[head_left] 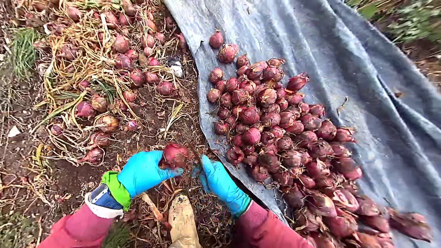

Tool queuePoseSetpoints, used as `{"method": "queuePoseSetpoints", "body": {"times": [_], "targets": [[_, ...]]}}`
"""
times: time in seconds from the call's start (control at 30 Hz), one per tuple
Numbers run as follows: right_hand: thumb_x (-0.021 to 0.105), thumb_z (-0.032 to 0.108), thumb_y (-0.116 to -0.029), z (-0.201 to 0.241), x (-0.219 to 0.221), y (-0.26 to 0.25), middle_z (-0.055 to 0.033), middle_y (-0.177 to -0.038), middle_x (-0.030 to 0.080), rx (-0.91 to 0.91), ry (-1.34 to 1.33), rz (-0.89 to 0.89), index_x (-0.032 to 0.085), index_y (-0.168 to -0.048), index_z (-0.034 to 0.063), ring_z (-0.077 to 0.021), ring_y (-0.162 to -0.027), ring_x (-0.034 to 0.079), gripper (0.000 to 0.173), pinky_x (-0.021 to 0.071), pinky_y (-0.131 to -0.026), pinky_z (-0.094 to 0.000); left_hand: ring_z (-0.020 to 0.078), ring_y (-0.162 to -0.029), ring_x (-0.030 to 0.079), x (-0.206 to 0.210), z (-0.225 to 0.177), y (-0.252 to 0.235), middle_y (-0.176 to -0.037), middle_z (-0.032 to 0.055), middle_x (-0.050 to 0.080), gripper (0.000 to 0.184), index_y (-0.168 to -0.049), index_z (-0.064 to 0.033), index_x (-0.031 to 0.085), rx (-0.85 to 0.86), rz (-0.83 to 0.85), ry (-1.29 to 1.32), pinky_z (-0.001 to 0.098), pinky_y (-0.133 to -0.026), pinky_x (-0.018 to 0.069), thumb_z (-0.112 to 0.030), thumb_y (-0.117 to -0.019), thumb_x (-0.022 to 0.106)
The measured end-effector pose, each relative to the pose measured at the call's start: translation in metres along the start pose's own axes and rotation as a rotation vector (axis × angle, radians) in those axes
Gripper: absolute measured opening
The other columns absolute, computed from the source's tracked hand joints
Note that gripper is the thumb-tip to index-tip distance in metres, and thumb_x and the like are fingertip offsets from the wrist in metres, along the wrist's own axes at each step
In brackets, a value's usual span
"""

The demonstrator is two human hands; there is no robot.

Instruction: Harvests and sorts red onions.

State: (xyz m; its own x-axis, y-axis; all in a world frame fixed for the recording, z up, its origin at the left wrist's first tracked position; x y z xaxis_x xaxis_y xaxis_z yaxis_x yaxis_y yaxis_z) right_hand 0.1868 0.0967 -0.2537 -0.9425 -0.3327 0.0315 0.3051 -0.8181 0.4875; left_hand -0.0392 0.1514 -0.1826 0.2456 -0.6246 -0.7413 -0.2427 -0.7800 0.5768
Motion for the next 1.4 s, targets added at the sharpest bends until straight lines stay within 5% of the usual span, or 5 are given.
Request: {"method": "queuePoseSetpoints", "body": {"times": [0.27,0.63,0.93,1.2,1.4], "targets": [[0.016,0.082,-0.0949,-0.006,-0.069,0.023,-0.0027,-0.054,0.054,-0.057,0.042,-0.165,0.064,-0.081,0.0096,-0.0140,-0.044,0.053,0.088,0.0496,-0.045,-0.0321,0.0276,-0.101,0.071,0.002,-0.120,-0.053,-0.107,0.0045,0.074,0.032,-0.111,-0.0219,0.074,0.215,0.198,-0.255,0.0577,-0.084,0.0556,-0.045,-0.1060,0.052],[0.000,0.072,-0.0997,-0.076,-0.077,0.049,0.0006,-0.054,0.054,0.069,-0.322,-0.479,0.060,-0.096,0.0152,-0.0150,-0.041,0.053,0.083,0.0496,-0.039,-0.0344,0.0388,-0.082,0.069,-0.014,0.276,0.076,-0.089,0.0200,0.071,0.049,-0.104,-0.0066,0.073,-0.916,-0.566,0.394,0.0663,-0.078,0.0536,-0.052,-0.1020,0.054],[0.000,0.057,-0.1060,-0.079,0.029,-0.001,-0.0109,-0.062,0.064,0.168,-0.099,-0.127,0.069,-0.118,0.0038,-0.0217,-0.046,0.059,0.088,0.0549,-0.045,-0.0391,0.0339,-0.113,0.069,0.156,0.317,0.012,-0.124,0.0181,0.070,0.075,-0.139,-0.0131,0.062,-0.822,-0.363,0.748,0.0602,-0.097,0.0548,-0.035,-0.0746,0.094],[0.010,0.067,-0.1035,-0.095,0.044,0.004,-0.0109,-0.064,0.063,0.249,-0.145,0.056,0.067,-0.119,0.0031,-0.0221,-0.049,0.061,0.086,0.0557,-0.047,-0.0386,0.0268,-0.114,0.067,0.046,0.186,0.012,-0.127,0.0126,0.067,0.074,-0.126,-0.0102,0.067,-0.402,-0.526,0.485,0.0544,-0.096,0.0568,-0.045,-0.0653,0.092],[0.057,0.084,-0.0822,-0.026,0.062,-0.022,-0.0038,-0.059,0.061,-0.024,-0.159,0.019,0.066,-0.086,0.0072,-0.0154,-0.049,0.060,0.077,0.0554,-0.049,-0.0320,0.0150,-0.103,0.072,0.055,0.039,-0.004,-0.111,0.0017,0.075,0.082,-0.137,-0.0201,0.062,0.009,-0.025,0.682,0.0456,-0.093,0.0610,-0.043,-0.0664,0.097]]}}
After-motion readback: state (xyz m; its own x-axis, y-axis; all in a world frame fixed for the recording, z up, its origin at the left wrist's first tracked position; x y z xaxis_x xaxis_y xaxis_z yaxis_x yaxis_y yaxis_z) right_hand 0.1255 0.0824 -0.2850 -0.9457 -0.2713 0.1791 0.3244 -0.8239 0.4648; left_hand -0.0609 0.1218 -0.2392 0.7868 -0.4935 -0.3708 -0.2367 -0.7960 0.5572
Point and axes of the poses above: each hand's wrist, its own y-axis away from the middle knuckle, its own x-axis out of the palm, z = x × y, the point moved 4 cm from there along -y, towards the middle knuckle
